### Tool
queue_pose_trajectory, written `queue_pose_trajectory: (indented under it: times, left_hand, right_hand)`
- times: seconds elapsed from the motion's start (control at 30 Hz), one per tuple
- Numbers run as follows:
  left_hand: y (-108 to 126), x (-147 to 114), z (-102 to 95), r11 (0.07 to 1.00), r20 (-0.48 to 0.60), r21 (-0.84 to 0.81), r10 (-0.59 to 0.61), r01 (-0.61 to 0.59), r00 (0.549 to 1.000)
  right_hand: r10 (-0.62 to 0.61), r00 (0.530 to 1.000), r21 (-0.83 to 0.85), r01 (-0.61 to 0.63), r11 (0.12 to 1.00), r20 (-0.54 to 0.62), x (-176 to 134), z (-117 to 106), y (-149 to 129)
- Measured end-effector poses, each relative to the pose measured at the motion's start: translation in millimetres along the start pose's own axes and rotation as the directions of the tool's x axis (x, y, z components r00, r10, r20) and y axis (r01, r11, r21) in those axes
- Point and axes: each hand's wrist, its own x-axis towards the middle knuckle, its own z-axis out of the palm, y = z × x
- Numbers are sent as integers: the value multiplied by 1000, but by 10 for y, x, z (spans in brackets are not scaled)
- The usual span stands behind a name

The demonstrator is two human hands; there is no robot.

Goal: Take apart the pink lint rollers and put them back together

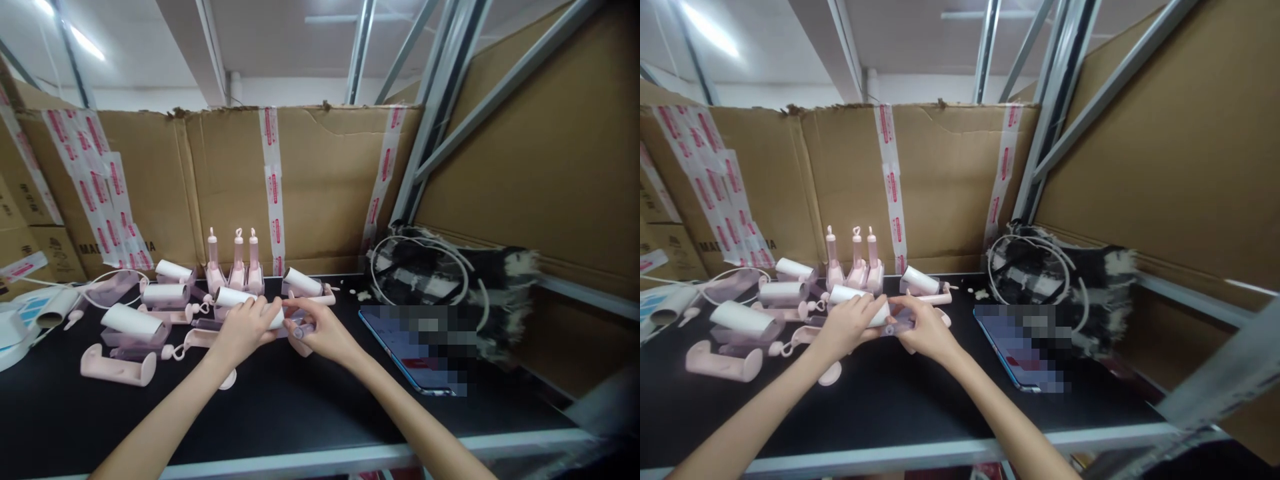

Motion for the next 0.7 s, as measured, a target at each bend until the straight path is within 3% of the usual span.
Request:
queue_pose_trajectory:
  times: [0.4, 0.53, 0.7]
  left_hand:
    - [48, -28, -17, 995, 13, 18, 93, -94, 996]
    - [-4, -3, -69, 997, -94, -60, -61, 55, 994]
    - [-69, 13, -139, 938, -164, -207, -313, 277, 936]
  right_hand:
    - [58, 998, -46, -59, 997, -26, -39, 19, 43]
    - [74, 993, -69, -81, 994, -87, 68, -113, 82]
    - [196, 968, -299, -236, 925, -157, 137, -286, 141]
